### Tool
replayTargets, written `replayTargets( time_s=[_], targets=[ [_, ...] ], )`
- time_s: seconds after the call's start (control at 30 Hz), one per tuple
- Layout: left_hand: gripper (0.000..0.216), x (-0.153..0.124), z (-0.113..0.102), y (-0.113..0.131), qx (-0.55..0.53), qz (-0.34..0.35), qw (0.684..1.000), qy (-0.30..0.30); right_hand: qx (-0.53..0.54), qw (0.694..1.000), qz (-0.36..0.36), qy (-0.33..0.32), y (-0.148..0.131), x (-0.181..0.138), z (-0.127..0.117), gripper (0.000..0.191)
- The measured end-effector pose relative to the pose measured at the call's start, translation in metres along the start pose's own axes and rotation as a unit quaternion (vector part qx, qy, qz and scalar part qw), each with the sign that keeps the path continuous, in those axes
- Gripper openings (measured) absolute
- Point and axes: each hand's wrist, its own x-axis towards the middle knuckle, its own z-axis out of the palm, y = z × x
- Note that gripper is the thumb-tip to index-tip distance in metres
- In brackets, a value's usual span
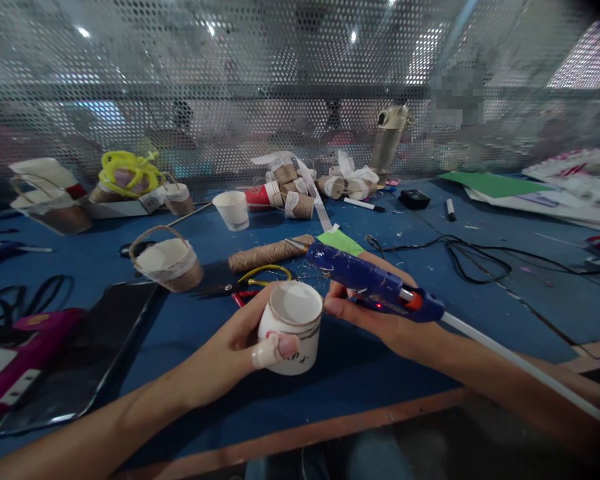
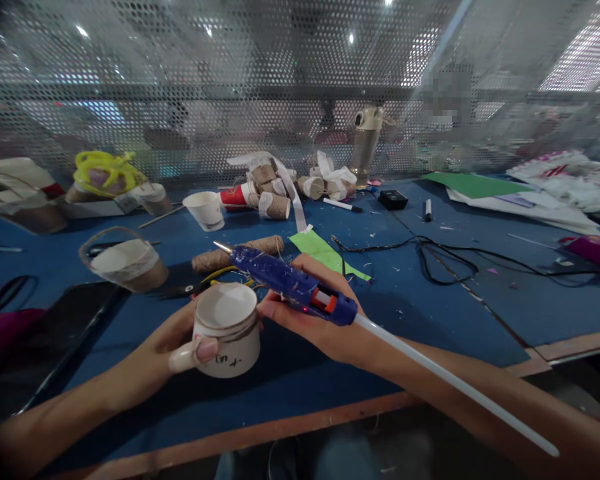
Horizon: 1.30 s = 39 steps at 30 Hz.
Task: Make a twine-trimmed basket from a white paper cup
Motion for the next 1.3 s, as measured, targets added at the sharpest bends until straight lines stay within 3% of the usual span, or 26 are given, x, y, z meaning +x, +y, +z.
replayTargets(
  time_s=[0.23, 0.5, 0.83, 1.1, 1.3],
  targets=[
    [0.048, -0.0016, -0.0025, -0.0036, -0.012, -0.012, 1.000, -0.001, -0.015, 1.000, -0.005, 0.002, 0.0011, -0.0022, -0.0019, 0.017],
    [0.061, -0.0002, -0.0011, -0.0027, -0.094, -0.072, 0.993, -0.007, 0.000, 1.000, -0.001, -0.001, 0.0030, -0.0015, -0.0018, 0.018],
    [0.054, 0.0045, 0.0028, 0.0017, -0.192, -0.062, 0.979, -0.019, -0.007, 1.000, -0.004, 0.007, 0.0050, -0.0008, 0.0002, 0.013],
    [0.063, 0.0032, 0.0012, -0.0068, -0.092, -0.070, 0.993, -0.034, -0.027, 1.000, -0.005, 0.015, 0.0082, -0.0007, 0.0009, 0.014],
    [0.063, 0.0021, 0.0017, -0.0021, -0.066, -0.082, 0.994, 0.002, -0.022, 1.000, -0.009, 0.006, 0.0067, -0.0009, 0.0006, 0.013]
  ],
)
